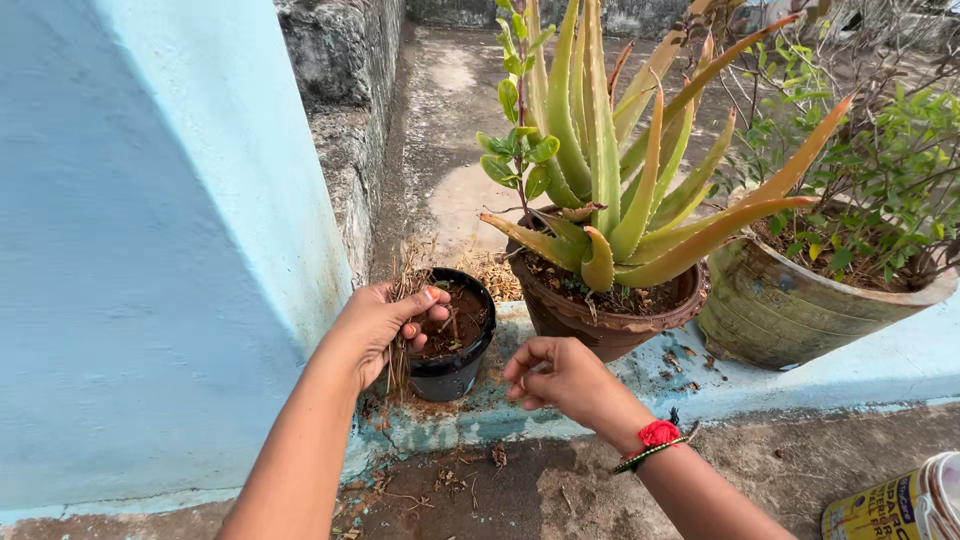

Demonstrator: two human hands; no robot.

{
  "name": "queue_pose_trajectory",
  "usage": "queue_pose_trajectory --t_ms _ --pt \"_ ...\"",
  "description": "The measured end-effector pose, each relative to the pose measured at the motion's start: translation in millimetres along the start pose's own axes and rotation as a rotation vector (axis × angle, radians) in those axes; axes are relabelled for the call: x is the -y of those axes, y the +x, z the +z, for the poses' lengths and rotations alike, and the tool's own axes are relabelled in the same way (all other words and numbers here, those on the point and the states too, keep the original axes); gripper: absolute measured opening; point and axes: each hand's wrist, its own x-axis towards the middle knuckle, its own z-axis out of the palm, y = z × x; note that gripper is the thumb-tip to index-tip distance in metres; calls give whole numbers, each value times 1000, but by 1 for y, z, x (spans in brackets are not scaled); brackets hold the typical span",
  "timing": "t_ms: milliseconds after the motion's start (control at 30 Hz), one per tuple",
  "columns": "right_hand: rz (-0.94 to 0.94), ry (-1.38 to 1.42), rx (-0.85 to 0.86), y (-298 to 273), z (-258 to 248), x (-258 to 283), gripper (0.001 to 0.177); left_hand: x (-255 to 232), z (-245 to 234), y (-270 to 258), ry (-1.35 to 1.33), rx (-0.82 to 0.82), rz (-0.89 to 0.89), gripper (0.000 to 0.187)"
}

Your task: The person waters several potted plants on a rooftop using a plastic cup and removes dried plant debris from a small pot by hand.

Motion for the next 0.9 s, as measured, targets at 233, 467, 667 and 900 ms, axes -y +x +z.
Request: queue_pose_trajectory --t_ms 233,467,667,900 --pt "-483 -618 -479 -21 20 133 14 -5 1 -6 -65 -106 126 20" --pt "-502 -396 -387 14 65 71 33 24 -10 -2 -186 -167 18 19" --pt "-385 -230 -333 58 69 76 58 28 -20 15 -186 -288 51 19" --pt "-626 -804 -373 106 77 76 55 47 -21 40 -103 -339 118 29"
